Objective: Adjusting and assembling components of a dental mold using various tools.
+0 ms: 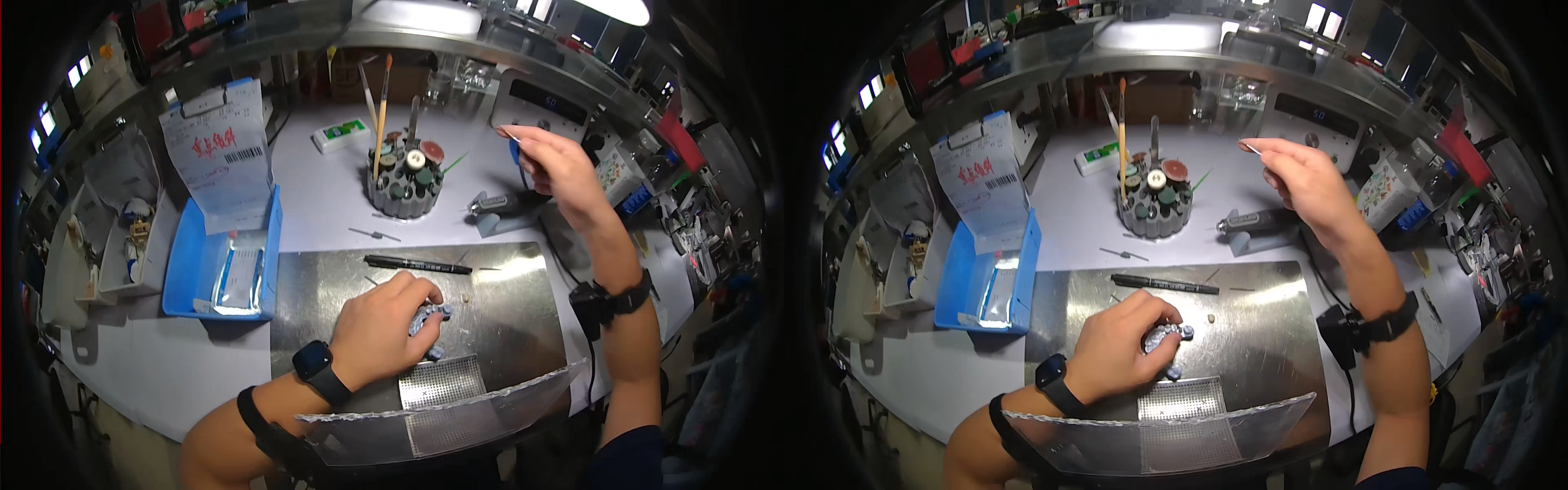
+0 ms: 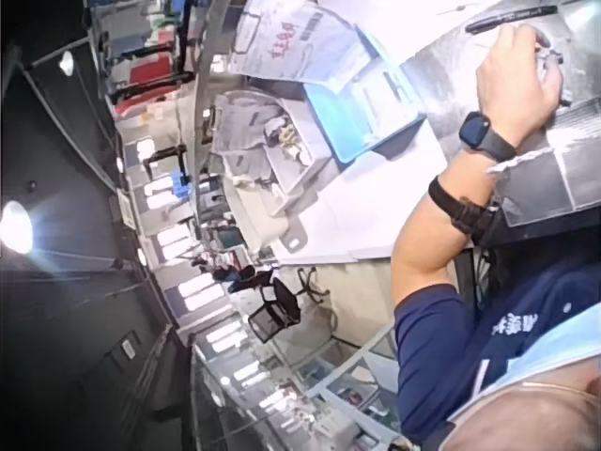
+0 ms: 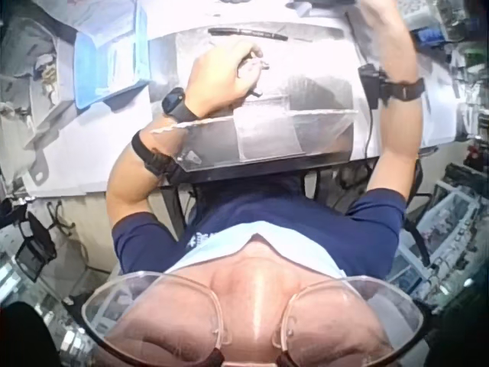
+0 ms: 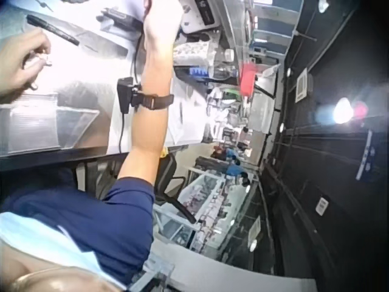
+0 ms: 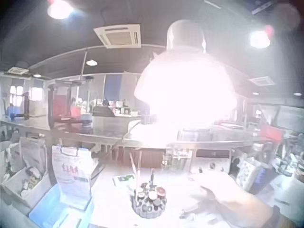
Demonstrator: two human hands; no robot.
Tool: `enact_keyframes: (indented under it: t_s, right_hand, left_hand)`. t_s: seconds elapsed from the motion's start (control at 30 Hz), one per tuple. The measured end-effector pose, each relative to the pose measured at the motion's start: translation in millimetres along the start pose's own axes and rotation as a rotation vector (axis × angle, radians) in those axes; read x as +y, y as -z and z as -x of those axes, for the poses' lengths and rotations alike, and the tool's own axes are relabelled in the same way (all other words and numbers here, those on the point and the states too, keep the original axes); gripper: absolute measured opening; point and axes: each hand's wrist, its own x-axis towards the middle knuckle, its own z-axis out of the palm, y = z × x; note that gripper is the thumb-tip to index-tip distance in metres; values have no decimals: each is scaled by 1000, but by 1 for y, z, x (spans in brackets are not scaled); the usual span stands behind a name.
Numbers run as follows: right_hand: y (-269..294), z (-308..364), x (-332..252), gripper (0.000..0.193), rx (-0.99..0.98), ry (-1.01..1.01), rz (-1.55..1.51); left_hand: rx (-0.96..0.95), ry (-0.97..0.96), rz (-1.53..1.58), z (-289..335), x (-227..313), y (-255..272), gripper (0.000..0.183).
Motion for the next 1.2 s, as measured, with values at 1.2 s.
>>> enact_keyframes:
  t_s: [1.2]
  right_hand:
    - [-75, 110, 51, 13, -212, 121, -312]
  left_hand:
    - [-60, 79, 69, -5, 2, 1, 23]
